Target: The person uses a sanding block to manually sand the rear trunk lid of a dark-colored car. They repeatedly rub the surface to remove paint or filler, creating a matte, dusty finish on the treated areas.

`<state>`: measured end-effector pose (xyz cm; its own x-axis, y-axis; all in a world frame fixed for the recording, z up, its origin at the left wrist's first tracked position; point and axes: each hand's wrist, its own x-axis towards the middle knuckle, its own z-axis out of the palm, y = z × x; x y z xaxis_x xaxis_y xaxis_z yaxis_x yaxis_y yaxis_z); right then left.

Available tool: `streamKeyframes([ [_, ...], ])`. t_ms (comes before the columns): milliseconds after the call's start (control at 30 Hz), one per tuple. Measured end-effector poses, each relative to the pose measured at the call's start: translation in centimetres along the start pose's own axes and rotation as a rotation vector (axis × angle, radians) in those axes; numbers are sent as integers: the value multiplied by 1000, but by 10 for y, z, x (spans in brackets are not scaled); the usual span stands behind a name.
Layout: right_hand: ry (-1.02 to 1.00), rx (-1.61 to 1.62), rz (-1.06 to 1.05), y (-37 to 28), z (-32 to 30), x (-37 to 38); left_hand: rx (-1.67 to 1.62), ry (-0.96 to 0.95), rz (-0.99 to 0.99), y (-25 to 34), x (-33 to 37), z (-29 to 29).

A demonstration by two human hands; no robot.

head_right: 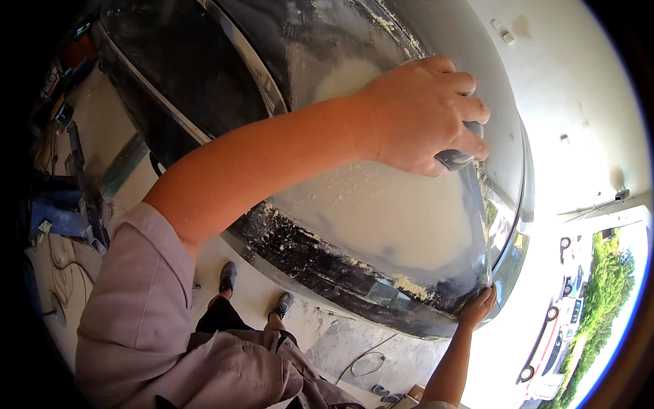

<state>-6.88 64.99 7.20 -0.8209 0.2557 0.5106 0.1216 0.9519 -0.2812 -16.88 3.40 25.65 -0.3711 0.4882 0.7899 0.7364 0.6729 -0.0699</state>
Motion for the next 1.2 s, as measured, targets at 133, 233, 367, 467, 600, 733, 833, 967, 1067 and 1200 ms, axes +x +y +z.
streamKeyframes([
  [133, -16, 4, -11, 1, -2, -3, 16, 204, -22, 39, -74, 1],
  [233, -7, 17, -20, 1, 0, -3, 37, 239, -85, 67, -120, 5],
  [367, 7, -18, 22, 1, -7, -1, 6, 140, -138, 114, -197, 17],
  [467, 110, -144, -28, -21, -6, -10, -36, 99, -143, 129, -209, 26],
  [600, 40, 277, -578, -242, -17, -70, 13, -154, -166, 126, -213, -5],
  [733, -104, 449, -1000, -375, -14, -110, -114, -199, -211, 127, -217, -18],
  [833, -87, 341, -1086, -407, 5, -121, -214, -256, -411, 130, -227, -30],
  [967, 4, 426, -970, -379, -3, -127, 5, -344, -213, 101, -275, -54],
  [1067, 37, 460, -731, -309, -49, -150, 133, -544, 81, 87, -285, -40],
  [1200, 104, 453, -280, -189, -93, -217, 67, -536, 336, 101, -232, 25],
])
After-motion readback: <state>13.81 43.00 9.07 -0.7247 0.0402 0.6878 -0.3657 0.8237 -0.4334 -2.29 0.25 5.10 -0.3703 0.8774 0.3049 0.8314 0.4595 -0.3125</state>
